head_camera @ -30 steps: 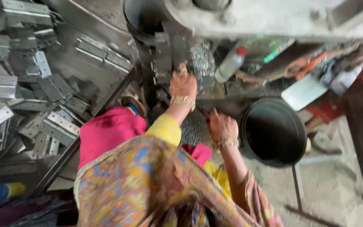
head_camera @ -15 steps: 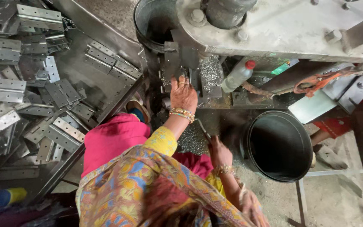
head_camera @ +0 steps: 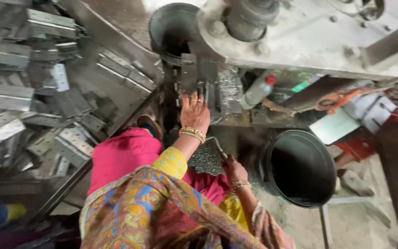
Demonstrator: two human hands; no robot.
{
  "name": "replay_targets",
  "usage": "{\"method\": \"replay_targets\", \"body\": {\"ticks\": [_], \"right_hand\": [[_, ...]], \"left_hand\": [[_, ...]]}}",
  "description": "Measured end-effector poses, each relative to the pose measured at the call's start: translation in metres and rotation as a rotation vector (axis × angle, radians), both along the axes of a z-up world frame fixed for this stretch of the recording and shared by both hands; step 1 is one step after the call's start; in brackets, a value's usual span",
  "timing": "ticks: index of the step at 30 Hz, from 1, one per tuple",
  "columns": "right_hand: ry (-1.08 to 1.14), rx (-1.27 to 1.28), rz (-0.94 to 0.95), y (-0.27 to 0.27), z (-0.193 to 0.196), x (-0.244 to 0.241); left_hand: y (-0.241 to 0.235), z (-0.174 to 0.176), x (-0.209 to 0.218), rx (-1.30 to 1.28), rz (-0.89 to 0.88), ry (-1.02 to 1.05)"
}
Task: The person picks up metal hinges from a tray and places them into a machine for processing, then removes the finished pieces and places them into a bucket.
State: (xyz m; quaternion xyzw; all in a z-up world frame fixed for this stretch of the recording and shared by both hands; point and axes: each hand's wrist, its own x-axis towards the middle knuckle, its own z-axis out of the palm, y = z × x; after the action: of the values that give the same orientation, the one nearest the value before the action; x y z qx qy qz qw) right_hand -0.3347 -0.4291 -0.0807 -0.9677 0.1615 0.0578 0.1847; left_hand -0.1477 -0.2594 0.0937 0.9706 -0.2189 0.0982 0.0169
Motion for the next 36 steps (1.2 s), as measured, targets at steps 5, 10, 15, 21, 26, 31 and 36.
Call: {"method": "replay_targets", "body": {"ticks": [5,10,15,21,26,31,36], "right_hand": [[0.192,-0.252,-0.017,-0.012,0.048,0.005],[0.01,-0.021,-0.046,0.011,0.027,-0.007],[0.092,0.023,-0.051,0.007,0.05,0.005],[0.134,-0.054,-0.097,0.015,0.074,0.003],[0.093,0.022,-0.032,0.009,0.033,0.005],[0.188,-0.173,-0.096,0.009,0.075,0.007],[0.088,0.016,-0.076,0.001,0.029,-0.001]], "left_hand": [[-0.007,-0.006,0.01,0.092,-0.02,0.118],[-0.024,-0.02,0.023,0.035,0.05,0.045],[-0.008,0.002,0.022,0.09,0.002,0.18],[-0.02,-0.005,0.041,0.073,0.062,0.167],[-0.01,-0.024,0.026,0.008,0.04,0.133],[-0.026,-0.011,0.053,0.168,0.072,0.119],[-0.032,0.004,0.038,0.089,0.002,0.143]]}}
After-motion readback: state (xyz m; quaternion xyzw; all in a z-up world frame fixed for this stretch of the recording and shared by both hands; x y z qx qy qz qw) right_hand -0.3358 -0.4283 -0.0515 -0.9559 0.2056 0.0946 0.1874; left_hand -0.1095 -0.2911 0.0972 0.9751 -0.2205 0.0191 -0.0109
